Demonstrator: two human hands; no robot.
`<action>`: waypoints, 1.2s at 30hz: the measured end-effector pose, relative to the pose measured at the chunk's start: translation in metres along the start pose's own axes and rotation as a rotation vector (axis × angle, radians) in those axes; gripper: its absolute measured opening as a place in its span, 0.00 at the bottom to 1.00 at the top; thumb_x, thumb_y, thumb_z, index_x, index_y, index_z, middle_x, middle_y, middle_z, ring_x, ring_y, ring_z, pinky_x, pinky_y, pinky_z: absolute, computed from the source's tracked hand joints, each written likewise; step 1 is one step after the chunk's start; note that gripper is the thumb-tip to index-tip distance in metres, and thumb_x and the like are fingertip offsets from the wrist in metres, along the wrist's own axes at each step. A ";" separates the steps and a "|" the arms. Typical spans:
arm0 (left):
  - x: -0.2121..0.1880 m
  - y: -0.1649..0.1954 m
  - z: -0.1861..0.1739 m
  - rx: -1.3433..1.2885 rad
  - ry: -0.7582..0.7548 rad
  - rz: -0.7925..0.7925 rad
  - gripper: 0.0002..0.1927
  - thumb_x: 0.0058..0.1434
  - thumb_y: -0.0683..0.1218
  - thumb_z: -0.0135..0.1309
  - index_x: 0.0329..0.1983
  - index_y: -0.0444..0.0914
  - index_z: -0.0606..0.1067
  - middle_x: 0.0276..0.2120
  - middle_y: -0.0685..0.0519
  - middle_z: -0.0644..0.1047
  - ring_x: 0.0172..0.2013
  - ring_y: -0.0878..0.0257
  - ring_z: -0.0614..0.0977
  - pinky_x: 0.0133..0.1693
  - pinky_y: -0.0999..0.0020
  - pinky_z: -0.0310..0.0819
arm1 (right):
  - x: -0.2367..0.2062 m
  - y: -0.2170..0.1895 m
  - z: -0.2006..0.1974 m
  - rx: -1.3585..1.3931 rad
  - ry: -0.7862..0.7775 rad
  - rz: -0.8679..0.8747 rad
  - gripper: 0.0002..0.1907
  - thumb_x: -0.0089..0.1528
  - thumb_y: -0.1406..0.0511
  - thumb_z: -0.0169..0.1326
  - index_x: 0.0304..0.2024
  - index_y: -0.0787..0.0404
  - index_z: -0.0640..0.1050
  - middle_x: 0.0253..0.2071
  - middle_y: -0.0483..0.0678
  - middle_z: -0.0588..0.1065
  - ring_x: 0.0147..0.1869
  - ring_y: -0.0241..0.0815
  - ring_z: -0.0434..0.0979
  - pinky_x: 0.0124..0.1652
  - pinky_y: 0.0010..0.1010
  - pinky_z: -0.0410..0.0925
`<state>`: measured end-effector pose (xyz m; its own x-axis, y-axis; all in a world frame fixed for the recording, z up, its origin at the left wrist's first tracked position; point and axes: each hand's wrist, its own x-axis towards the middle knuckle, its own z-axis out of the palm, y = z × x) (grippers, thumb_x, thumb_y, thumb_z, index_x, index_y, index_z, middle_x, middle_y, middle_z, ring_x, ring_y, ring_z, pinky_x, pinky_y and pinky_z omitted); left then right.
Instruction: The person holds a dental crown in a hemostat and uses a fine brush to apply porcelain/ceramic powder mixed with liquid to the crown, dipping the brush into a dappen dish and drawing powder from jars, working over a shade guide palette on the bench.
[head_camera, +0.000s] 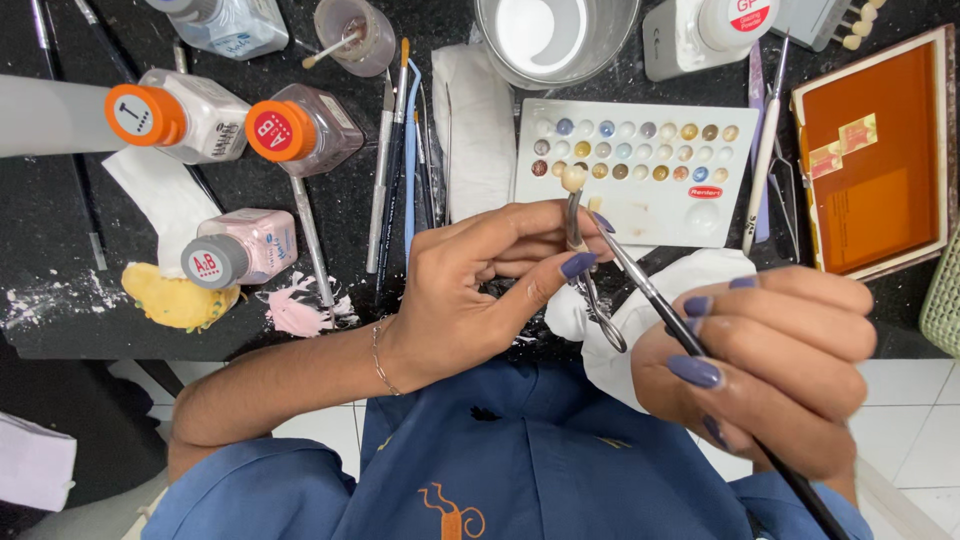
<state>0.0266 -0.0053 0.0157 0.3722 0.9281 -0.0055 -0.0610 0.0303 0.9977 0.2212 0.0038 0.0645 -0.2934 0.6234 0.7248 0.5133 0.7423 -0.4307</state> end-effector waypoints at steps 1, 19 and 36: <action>0.000 0.001 0.000 0.001 0.001 0.009 0.15 0.71 0.35 0.56 0.60 0.28 0.74 0.52 0.45 0.82 0.50 0.62 0.87 0.53 0.70 0.88 | 0.010 0.001 0.012 -0.011 0.113 -0.044 0.06 0.70 0.63 0.52 0.39 0.56 0.70 0.30 0.45 0.72 0.34 0.43 0.76 0.40 0.36 0.68; 0.002 -0.002 0.001 0.021 -0.019 0.037 0.14 0.72 0.35 0.56 0.59 0.29 0.74 0.52 0.45 0.82 0.53 0.60 0.87 0.56 0.69 0.87 | -0.046 -0.002 -0.029 -0.122 -0.178 0.076 0.08 0.66 0.70 0.56 0.40 0.54 0.69 0.36 0.44 0.73 0.39 0.44 0.77 0.42 0.39 0.66; 0.004 0.000 -0.002 -0.476 -0.121 -0.227 0.18 0.76 0.34 0.47 0.67 0.26 0.66 0.58 0.40 0.77 0.61 0.56 0.81 0.65 0.63 0.80 | -0.045 -0.002 -0.033 -0.158 -0.249 0.228 0.05 0.72 0.66 0.51 0.43 0.48 0.69 0.40 0.41 0.76 0.47 0.43 0.78 0.49 0.36 0.65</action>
<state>0.0262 -0.0013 0.0156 0.5269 0.8304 -0.1811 -0.3696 0.4157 0.8310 0.2599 -0.0342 0.0500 -0.3348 0.8232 0.4586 0.7001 0.5430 -0.4636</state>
